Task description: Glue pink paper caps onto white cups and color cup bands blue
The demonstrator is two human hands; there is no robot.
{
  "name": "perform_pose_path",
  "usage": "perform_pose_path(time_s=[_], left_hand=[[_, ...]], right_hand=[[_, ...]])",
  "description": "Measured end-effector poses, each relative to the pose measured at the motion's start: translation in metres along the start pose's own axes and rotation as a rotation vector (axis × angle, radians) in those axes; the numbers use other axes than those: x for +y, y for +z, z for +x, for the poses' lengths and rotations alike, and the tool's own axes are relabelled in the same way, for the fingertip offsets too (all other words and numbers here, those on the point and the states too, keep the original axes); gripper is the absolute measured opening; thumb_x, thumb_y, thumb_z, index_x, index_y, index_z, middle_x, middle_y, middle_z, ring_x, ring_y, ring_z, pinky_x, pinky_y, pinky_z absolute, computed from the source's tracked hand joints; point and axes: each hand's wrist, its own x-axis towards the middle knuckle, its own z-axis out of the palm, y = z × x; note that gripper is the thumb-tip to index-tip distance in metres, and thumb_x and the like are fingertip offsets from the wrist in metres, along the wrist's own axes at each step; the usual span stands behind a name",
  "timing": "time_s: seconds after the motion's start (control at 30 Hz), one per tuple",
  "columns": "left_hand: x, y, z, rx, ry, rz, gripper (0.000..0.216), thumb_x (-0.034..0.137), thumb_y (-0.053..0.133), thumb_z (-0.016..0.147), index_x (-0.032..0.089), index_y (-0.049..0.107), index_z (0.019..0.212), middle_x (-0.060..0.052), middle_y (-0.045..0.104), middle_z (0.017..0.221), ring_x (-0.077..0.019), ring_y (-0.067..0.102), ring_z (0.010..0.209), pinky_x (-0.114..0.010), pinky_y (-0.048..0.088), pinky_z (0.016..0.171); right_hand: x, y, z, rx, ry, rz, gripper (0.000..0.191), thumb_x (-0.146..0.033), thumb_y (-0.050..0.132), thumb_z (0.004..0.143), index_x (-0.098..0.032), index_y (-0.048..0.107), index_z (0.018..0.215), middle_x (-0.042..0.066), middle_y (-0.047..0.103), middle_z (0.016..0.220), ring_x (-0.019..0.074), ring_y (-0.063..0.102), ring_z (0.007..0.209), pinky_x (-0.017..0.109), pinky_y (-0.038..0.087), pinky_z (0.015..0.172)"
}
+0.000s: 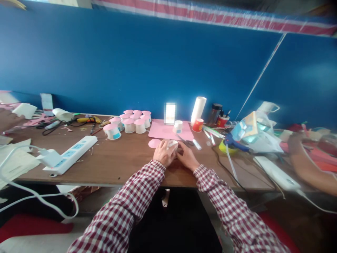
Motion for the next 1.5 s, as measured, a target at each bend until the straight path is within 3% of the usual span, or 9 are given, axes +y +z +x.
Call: perform_pose_path(time_s=[0.67,1.5], left_hand=[[0.0035,-0.0055,0.0002,0.027,0.009,0.029,0.031,0.023,0.049,0.081,0.024,0.061,0.11,-0.011,0.056,0.11,-0.0265,0.045,0.109,-0.044,0.041,0.089],[0.0039,-0.0064,-0.0008,0.124,0.024,0.109,0.024,0.025,0.054,0.08,0.027,0.065,0.102,-0.006,0.061,0.105,-0.0245,0.049,0.107,-0.041,0.038,0.092]], right_hand=[[0.0087,0.0015,-0.0002,0.023,-0.017,-0.087,0.05,-0.019,0.054,0.076,-0.02,0.047,0.125,0.009,0.056,0.12,0.0222,0.056,0.107,0.038,0.046,0.091],[0.0051,0.002,0.0016,0.044,-0.002,-0.084,0.05,-0.021,0.055,0.075,-0.017,0.049,0.124,0.011,0.059,0.117,0.0234,0.057,0.104,0.039,0.046,0.09]])
